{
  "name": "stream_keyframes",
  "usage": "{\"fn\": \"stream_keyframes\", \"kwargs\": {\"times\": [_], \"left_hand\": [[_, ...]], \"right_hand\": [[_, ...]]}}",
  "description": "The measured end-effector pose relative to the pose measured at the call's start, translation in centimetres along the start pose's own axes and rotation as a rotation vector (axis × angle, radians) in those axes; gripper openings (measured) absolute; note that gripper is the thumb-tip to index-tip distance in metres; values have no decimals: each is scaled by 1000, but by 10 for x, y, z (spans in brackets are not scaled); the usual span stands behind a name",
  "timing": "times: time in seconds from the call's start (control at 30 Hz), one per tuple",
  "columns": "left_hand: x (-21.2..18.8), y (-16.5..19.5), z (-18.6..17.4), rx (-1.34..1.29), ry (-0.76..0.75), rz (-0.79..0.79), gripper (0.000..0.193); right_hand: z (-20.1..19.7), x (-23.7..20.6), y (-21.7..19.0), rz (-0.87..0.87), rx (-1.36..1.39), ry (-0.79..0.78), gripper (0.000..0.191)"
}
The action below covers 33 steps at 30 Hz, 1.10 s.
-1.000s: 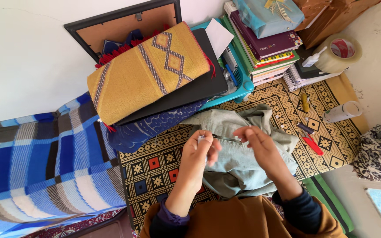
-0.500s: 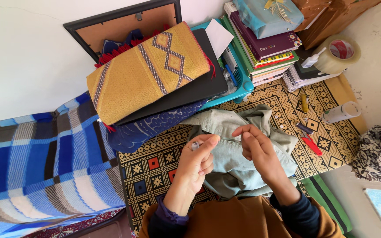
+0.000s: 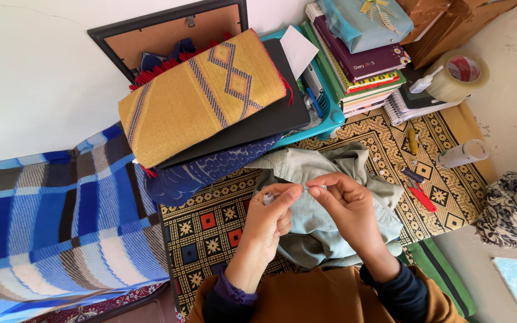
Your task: The person lays a light green shirt on the floor, picks up a thread spool and threads a needle, cuts the thread with scissors, and stitches the shirt by hand, pulling the needle and thread through the fabric.
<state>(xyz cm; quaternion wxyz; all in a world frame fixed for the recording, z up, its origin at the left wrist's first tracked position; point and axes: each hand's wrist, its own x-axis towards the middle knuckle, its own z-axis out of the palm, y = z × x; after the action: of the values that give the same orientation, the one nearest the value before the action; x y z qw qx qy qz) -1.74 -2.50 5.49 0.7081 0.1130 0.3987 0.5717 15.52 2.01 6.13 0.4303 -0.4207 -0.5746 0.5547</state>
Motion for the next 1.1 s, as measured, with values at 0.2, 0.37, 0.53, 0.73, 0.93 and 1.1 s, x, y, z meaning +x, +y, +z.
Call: {"fn": "stream_keyframes", "kwargs": {"times": [0.2,0.37,0.53,0.73,0.93,1.1], "left_hand": [[-4,4,8,272,18,308,39],[-2,6,5,373,-169,397,42],[2,-2,2,354,-171,279,27],[-1,0,4,230,-111,171,17],[-2,4,7,189,-74,221,16],[-1,1,9,199,-27,252,18]], "right_hand": [[-4,-1,6,-33,-28,19,9],[-5,-3,5,-42,-31,4,10],[-6,-5,3,-36,-61,-15,10],[-12,-4,1,1,-45,11,15],[-10,0,-2,-105,41,2,19],[-12,-1,-1,-32,178,72,19]]}}
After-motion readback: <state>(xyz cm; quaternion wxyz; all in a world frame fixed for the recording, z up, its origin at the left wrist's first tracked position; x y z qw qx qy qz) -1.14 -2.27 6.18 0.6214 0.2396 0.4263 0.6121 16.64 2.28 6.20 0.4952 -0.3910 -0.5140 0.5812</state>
